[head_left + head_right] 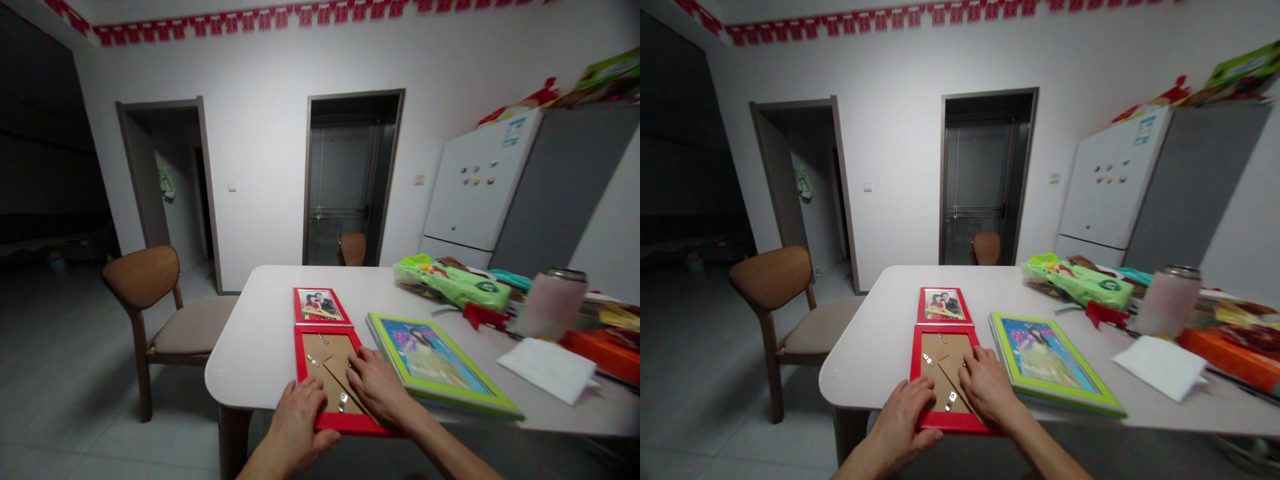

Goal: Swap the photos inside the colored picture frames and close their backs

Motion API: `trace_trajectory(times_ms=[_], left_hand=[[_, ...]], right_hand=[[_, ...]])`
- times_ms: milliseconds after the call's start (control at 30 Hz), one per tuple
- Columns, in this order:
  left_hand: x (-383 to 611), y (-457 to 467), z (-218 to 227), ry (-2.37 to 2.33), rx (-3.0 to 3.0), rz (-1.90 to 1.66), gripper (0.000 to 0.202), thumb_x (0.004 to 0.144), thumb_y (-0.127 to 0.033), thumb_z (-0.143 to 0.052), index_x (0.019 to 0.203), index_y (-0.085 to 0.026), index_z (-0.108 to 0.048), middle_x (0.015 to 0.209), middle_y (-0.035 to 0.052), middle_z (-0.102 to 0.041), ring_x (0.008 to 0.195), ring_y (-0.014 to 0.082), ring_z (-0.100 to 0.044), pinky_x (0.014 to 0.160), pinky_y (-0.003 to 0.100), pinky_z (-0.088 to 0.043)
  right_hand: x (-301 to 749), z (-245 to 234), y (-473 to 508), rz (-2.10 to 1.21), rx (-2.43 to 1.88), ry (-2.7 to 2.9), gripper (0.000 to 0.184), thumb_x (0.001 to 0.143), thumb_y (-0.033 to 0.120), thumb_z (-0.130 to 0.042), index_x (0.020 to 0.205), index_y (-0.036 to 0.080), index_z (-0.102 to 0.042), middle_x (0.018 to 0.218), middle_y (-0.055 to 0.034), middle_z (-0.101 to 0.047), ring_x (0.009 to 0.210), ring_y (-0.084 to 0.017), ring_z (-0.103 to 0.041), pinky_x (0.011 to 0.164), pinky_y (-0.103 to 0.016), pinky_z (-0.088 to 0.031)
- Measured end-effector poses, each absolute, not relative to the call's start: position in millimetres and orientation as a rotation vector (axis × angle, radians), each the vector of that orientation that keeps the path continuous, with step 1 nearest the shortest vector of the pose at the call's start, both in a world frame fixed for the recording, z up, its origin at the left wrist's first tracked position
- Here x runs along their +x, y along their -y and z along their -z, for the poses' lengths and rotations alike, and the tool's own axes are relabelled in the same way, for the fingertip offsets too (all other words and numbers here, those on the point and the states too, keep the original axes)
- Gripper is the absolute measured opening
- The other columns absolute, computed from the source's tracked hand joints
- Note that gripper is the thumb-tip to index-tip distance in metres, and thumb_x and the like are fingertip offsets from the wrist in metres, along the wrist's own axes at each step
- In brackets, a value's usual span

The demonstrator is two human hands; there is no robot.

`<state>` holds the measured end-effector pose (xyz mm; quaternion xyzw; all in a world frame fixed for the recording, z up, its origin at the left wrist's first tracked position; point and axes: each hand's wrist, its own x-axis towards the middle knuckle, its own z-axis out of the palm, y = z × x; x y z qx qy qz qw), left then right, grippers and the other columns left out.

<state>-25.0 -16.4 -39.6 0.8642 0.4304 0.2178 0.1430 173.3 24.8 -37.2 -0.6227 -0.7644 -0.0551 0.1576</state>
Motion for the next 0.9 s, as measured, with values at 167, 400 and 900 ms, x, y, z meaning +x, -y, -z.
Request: trace_trajectory(times_ms=[167,400,900], left_hand=[[-22.4,17.3,36.0,-1.302,2.468,-0.667,0.061,0.059,-0.04,-0.068,0.11,-0.014,-0.046,0.112,0.0097,-0.053,0.102,0.024,-0.046,0.089,0.037,-0.034],[-25.5,16.4,35.9,-1.291,2.44,-0.699,0.06,0.057,-0.04,-0.069,0.108,-0.018,-0.048,0.099,0.0044,-0.057,0.09,0.0211,-0.051,0.082,0.031,-0.039],[-29.6,12.8,36.6,-1.285,2.382,-0.689,0.055,0.061,-0.04,-0.065,0.109,-0.02,-0.048,0.104,0.0046,-0.055,0.094,0.0201,-0.05,0.082,0.028,-0.039]], right_hand=[[173.7,34.8,-25.7,0.179,-1.77,2.22,0.036,0.08,0.032,-0.03,0.074,0.014,-0.06,0.087,-0.0112,-0.054,0.08,-0.019,-0.046,0.075,-0.029,-0.031],[179.6,33.9,-19.4,0.126,-1.721,2.207,0.034,0.08,0.03,-0.032,0.076,0.014,-0.061,0.087,-0.0115,-0.055,0.081,-0.019,-0.048,0.076,-0.03,-0.033],[162.6,20.9,26.9,-0.042,-1.235,2.513,0.027,0.079,0.032,-0.038,0.096,0.03,-0.059,0.11,-0.0048,-0.048,0.103,-0.021,-0.04,0.086,-0.038,-0.032]])
